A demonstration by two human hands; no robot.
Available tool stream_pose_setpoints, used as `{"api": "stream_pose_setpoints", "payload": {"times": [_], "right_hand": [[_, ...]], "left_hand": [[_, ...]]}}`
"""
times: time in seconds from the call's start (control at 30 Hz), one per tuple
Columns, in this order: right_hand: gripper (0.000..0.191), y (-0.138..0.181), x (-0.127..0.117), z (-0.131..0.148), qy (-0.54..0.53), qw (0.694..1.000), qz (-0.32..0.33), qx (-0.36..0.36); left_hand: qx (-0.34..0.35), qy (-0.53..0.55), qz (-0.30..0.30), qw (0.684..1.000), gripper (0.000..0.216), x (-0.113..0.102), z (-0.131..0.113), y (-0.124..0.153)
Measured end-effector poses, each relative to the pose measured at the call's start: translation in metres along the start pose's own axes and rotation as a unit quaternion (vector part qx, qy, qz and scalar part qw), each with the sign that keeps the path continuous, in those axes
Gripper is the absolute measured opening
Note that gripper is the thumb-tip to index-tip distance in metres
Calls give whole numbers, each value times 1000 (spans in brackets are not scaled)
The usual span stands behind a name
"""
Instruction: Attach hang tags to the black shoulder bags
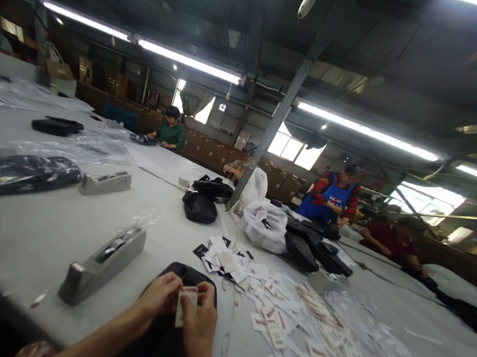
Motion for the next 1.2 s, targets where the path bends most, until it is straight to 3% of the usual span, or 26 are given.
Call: {"api": "stream_pose_setpoints", "payload": {"times": [0.13,0.23,0.3,0.37,0.43,0.5,0.6,0.73,0.87,0.93,1.07,1.2], "right_hand": [[25,7,12,-12,39,996,-68,-48],[25,13,16,-29,96,974,-143,-145],[23,17,14,-41,165,941,-174,-238],[21,22,9,-51,223,902,-162,-334],[23,25,5,-53,244,873,-110,-407],[26,25,4,-46,228,871,-50,-433],[23,18,11,-20,131,914,4,-383],[19,7,25,3,-66,979,10,-193],[27,1,29,-6,-162,982,95,-14],[28,-2,26,-11,-153,982,104,18],[27,-12,17,-11,-136,989,19,50],[26,-17,16,-10,-128,990,2,56]], "left_hand": [[1,91,-42,995,28,5,16,3],[2,90,-40,995,21,4,22,2],[40,35,-42,998,19,-4,21,-2],[108,-22,-78,991,18,-15,15,-6],[145,-18,-96,985,17,-26,7,-12],[126,40,-42,990,18,-30,0,-18],[96,98,50,989,21,-26,-4,-27],[99,79,54,990,25,-18,4,-36],[84,99,70,989,33,-24,15,-38],[81,72,83,991,32,-28,19,-39],[102,-23,111,988,30,-30,25,-44],[105,-23,138,985,29,-29,28,-47]]}}
Point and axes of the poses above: each hand's wrist, its own y-axis away from the middle knuckle, its own x-axis out of the palm, z = x × y, the point moved 1 cm from there along -y, towards the middle knuckle, and after that the axes turned 7 degrees about -z, right-handed, at the moved point
